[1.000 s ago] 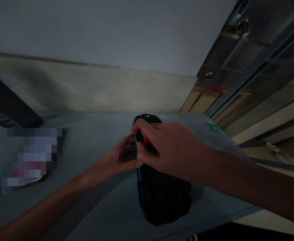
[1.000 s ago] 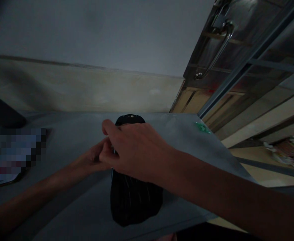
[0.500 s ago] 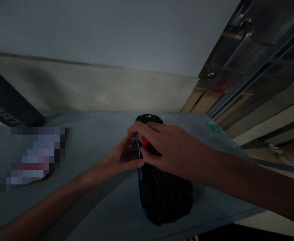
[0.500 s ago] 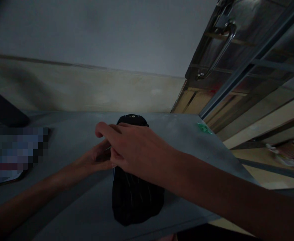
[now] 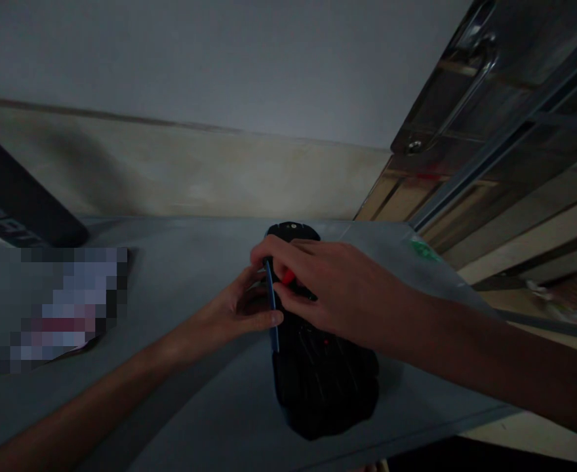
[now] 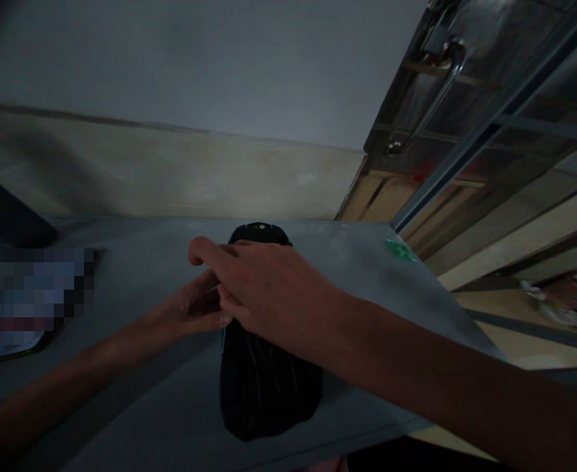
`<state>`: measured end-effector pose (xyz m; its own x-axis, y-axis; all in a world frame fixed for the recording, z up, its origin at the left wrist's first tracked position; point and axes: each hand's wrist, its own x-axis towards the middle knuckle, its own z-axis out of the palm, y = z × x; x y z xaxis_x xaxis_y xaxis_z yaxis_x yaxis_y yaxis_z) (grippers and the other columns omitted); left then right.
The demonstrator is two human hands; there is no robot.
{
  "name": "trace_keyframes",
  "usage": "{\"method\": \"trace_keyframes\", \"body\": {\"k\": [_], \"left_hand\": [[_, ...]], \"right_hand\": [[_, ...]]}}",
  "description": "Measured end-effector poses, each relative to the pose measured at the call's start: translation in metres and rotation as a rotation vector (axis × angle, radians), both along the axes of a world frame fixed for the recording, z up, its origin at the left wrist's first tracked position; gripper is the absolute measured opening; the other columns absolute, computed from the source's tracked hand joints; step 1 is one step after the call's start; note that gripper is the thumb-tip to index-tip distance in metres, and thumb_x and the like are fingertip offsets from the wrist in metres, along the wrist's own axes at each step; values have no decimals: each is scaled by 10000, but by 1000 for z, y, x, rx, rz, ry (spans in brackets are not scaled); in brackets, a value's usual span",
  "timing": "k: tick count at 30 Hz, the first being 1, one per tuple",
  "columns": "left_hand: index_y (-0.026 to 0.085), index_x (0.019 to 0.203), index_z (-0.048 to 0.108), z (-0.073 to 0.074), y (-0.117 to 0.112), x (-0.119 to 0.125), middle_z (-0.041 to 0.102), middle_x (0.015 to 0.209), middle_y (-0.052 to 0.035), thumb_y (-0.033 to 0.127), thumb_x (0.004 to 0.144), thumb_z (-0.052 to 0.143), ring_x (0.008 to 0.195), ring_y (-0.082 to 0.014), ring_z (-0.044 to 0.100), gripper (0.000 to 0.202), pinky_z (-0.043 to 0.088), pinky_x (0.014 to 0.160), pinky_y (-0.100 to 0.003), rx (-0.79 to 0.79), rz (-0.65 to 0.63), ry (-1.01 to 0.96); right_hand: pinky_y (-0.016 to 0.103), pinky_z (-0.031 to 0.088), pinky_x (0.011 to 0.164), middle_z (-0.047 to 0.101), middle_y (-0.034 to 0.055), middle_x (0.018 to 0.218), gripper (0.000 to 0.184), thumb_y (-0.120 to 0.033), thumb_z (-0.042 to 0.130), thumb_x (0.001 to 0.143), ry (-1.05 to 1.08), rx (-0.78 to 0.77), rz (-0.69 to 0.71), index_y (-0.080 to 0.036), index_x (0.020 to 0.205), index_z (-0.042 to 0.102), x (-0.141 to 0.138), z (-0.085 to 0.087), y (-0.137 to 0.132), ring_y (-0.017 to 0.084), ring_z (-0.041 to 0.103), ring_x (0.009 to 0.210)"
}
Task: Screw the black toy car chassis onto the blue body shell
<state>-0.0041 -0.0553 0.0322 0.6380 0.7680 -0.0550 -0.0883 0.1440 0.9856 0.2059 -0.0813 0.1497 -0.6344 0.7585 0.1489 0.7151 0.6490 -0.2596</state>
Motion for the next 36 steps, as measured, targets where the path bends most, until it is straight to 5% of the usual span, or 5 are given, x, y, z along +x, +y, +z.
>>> {"method": "trace_keyframes", "body": {"k": [8,13,21,27,36], "left_hand": [[300,1651,539,-11,3,-1,661,1671,-154,443,869,987,1591,-427,601,913,469,1338,-641,-37,-2,-9],[326,1669,527,-11,4,-2,676,1660,-111,437,879,976,1585,-421,606,916,492,1330,-606,-8,-14,-10],[305,1583,576,-9,1,-2,722,1588,-84,429,933,941,1527,-387,660,755,516,1305,-569,-32,-5,-21],[316,1597,558,-13,2,-1,682,1631,-110,460,863,999,1556,-411,630,868,517,1309,-582,-8,13,-22],[281,1599,572,-1,1,0,674,1659,-119,488,861,986,1554,-432,625,871,529,1292,-582,-6,10,13]], "right_hand": [[318,324,692,778,12,896,245,-213,607,1094,-131,15,-103,-245,1314,709,-4,9,-2,187,661,788],[295,344,709,790,15,977,361,-134,611,1028,-74,15,-9,-248,1365,673,-2,7,-2,176,677,834],[339,263,654,773,15,839,227,-263,574,1147,-224,49,-129,-253,1291,750,-7,12,-3,175,606,698],[313,317,690,790,11,933,322,-195,594,1078,-124,15,-24,-253,1383,683,-2,10,-3,171,653,781],[337,278,650,758,42,837,248,-251,531,1117,-226,62,-138,-205,1291,700,-6,16,-5,185,590,681]]}}
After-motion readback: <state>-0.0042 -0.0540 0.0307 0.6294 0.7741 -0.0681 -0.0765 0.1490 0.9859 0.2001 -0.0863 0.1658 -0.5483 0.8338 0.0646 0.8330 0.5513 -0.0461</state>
